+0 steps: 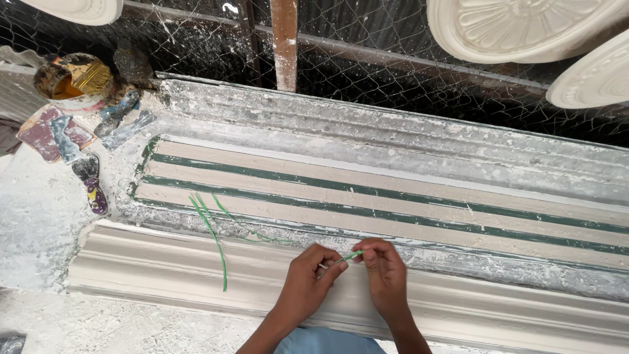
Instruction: The person ties green plastic ties around a white decorative moulding, then uses a small metal tool to scrape and smooth the surface of a long white moulding with green stripes. The work is performed on a workbench in a workshop setting.
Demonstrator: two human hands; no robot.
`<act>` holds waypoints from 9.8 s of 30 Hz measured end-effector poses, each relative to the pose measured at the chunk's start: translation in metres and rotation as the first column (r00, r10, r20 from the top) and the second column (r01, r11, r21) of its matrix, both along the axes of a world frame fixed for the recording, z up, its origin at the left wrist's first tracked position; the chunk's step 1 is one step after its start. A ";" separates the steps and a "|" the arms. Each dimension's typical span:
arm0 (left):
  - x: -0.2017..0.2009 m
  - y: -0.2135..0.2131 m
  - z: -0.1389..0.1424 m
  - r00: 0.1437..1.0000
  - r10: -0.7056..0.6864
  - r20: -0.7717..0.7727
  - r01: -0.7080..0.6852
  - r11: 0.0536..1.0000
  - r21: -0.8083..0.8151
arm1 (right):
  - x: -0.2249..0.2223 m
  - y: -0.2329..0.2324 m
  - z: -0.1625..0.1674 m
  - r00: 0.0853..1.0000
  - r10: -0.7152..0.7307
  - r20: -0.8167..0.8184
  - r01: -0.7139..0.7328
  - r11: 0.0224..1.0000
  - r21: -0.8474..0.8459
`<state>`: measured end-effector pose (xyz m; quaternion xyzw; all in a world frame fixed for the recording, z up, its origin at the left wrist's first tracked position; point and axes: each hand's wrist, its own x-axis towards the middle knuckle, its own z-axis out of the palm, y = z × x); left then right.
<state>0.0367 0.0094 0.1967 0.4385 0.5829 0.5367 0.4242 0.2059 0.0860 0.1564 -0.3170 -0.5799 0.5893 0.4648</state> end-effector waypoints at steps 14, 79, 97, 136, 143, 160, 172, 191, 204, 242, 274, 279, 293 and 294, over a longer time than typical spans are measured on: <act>-0.008 0.012 -0.018 0.783 -0.393 0.482 0.455 0.890 -0.015 | 0.022 0.019 -0.016 0.819 0.357 -0.448 -0.558 0.674 -0.484; -0.008 0.005 -0.037 0.714 -0.156 0.683 0.251 0.967 -0.041 | 0.032 0.025 -0.055 0.944 0.117 -0.309 -0.225 0.912 -0.343; 0.009 0.041 -0.100 0.907 0.355 0.226 -0.360 0.933 -0.023 | 0.011 -0.005 -0.053 0.917 0.388 -0.094 -0.400 0.896 -0.193; -0.134 -0.010 -0.187 0.295 0.079 -0.952 -0.343 0.939 -0.028 | 0.051 0.030 -0.120 0.975 0.173 0.136 -0.038 0.741 -0.670; -0.145 -0.001 -0.193 0.253 -0.005 -0.967 -0.256 0.964 -0.072 | 0.038 0.032 -0.116 0.966 0.212 0.152 -0.072 0.777 -0.625; 0.013 -0.021 -0.066 0.995 0.044 0.089 -0.044 0.999 -0.006 | -0.034 -0.009 -0.070 0.943 0.084 -0.321 -0.310 0.570 -0.761; 0.009 -0.018 -0.087 0.842 0.178 0.509 -0.092 0.978 -0.189 | -0.031 0.004 -0.055 0.923 0.145 -0.356 -0.354 0.682 -0.640; 0.005 -0.020 -0.064 0.981 0.094 0.170 -0.058 0.977 -0.205 | -0.032 0.006 -0.048 0.936 0.279 -0.217 -0.353 0.709 -0.610; -0.040 -0.014 -0.003 0.540 -0.004 -0.842 0.337 0.918 0.211 | -0.008 0.019 -0.051 0.705 0.501 0.502 -0.500 0.853 -0.149; -0.087 -0.038 -0.056 0.983 0.117 0.139 -0.091 0.979 -0.184 | -0.119 -0.034 -0.042 0.968 0.157 0.195 -0.100 0.956 -0.275; -0.163 -0.045 0.009 0.639 -0.038 -0.768 0.548 0.724 0.419 | -0.115 0.001 0.025 0.605 0.655 0.454 -0.601 0.749 -0.279; -0.140 -0.042 -0.014 0.956 0.027 -0.291 0.083 0.930 0.358 | -0.146 -0.016 0.029 0.767 0.296 0.569 -0.251 0.955 -0.159; -0.152 -0.034 -0.013 0.821 -0.040 0.570 0.094 0.993 -0.065 | -0.172 -0.034 0.027 0.948 -0.112 0.299 -0.100 0.785 0.611; -0.151 -0.034 -0.012 0.812 -0.031 0.582 0.075 0.996 -0.051 | -0.170 -0.034 0.023 0.963 -0.086 0.254 -0.081 0.808 0.583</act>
